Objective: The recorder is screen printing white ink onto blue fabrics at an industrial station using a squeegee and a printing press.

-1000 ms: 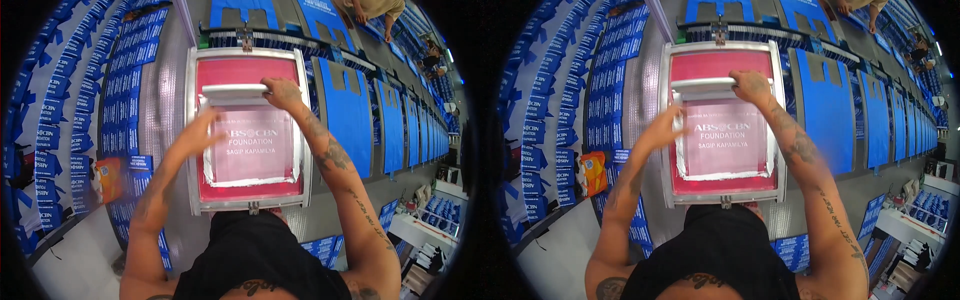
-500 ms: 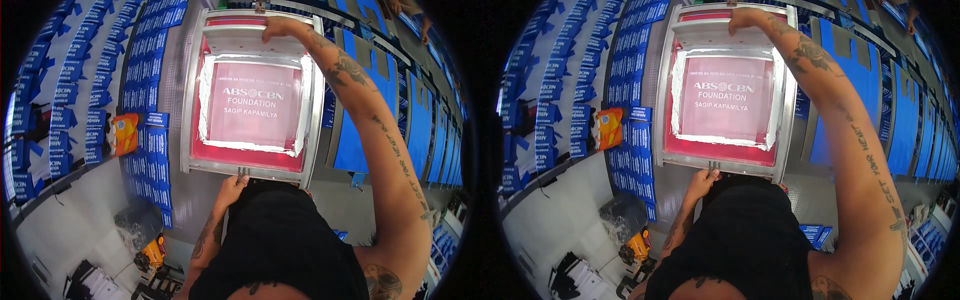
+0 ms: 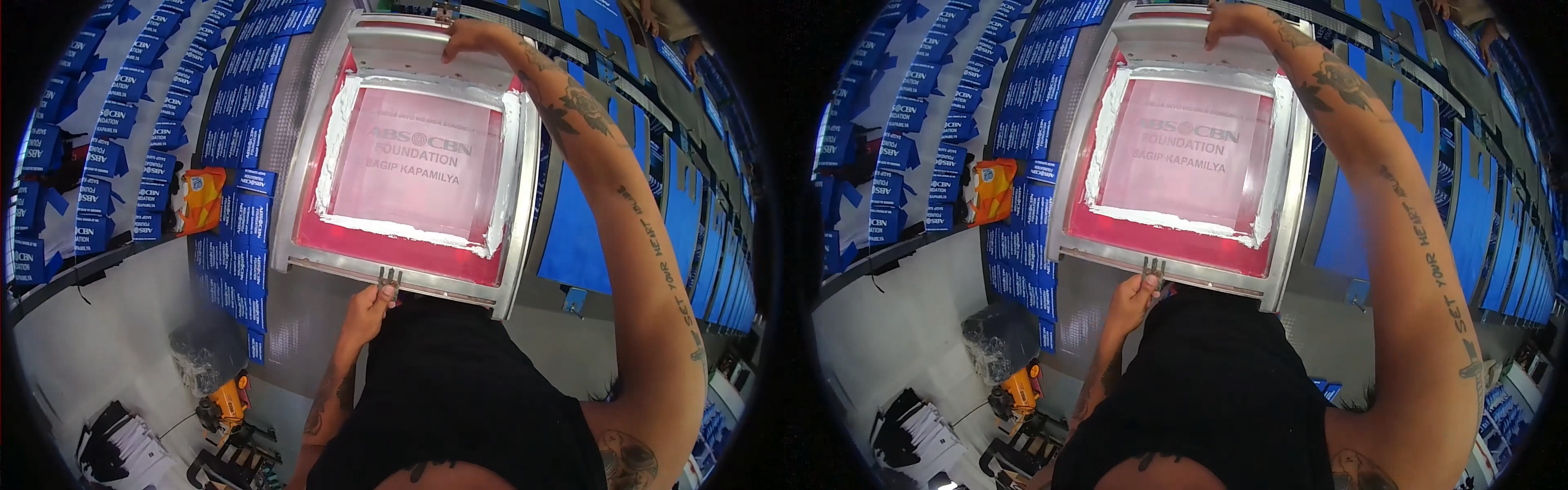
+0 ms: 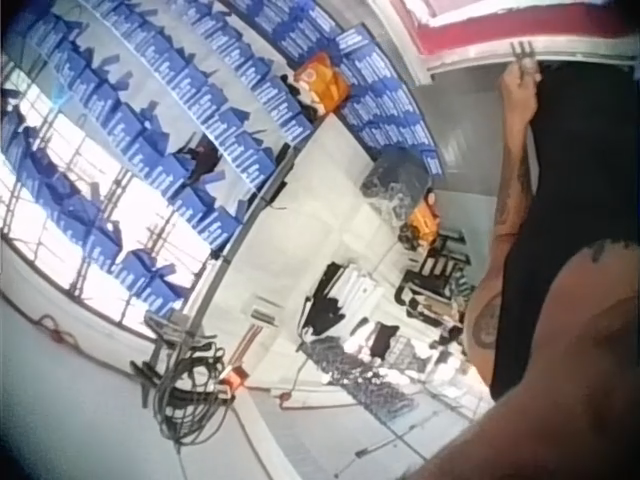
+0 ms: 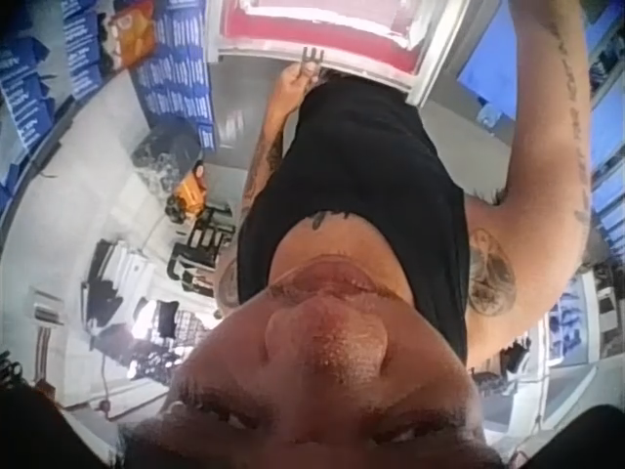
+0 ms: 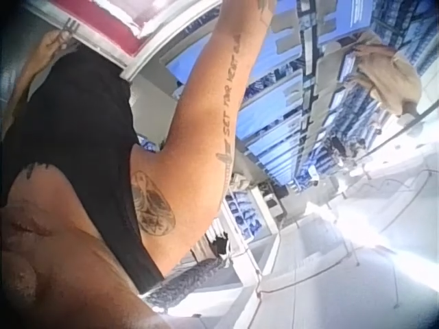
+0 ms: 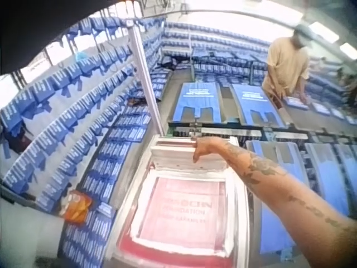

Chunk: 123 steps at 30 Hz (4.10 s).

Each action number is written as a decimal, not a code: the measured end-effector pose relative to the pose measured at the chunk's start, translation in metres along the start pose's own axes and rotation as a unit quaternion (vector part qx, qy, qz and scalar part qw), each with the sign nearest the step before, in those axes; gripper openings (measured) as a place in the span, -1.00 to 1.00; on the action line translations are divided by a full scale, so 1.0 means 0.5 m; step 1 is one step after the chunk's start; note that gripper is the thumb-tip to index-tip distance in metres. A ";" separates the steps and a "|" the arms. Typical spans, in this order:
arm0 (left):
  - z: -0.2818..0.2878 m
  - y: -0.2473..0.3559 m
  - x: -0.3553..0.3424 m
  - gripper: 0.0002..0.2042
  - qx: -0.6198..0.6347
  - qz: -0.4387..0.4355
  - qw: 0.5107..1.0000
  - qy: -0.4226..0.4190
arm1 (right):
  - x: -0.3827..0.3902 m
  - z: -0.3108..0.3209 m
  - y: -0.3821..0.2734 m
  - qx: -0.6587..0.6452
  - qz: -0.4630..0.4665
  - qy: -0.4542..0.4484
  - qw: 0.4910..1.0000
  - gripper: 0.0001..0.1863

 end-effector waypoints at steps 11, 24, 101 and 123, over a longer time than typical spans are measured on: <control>0.014 -0.108 -0.056 -0.54 -0.028 -0.001 0.992 -0.127 | 0.156 -0.147 -0.116 0.117 -0.058 0.129 0.983 -0.56; 0.035 -0.069 -0.086 -0.44 -0.122 -0.060 0.962 -0.236 | 0.572 -0.416 -0.512 0.178 -0.047 0.216 0.959 -0.61; -0.573 0.256 -0.304 -0.41 -0.337 -0.442 0.824 0.112 | 0.765 -0.248 0.491 0.236 -0.091 0.237 0.938 -0.55; -0.652 0.368 -0.407 -0.77 -0.471 -0.397 0.786 -0.052 | 0.874 -0.245 0.443 0.095 -0.263 0.170 0.945 -0.59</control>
Point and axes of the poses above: each hand's wrist, its own x-axis away from the middle knuckle, its own z-axis out of the back of the hand, y = z × x, the point moved 1 cm from there along -x, towards the middle knuckle, and after that the axes turned 8 degrees about x, right-handed, at the moved point
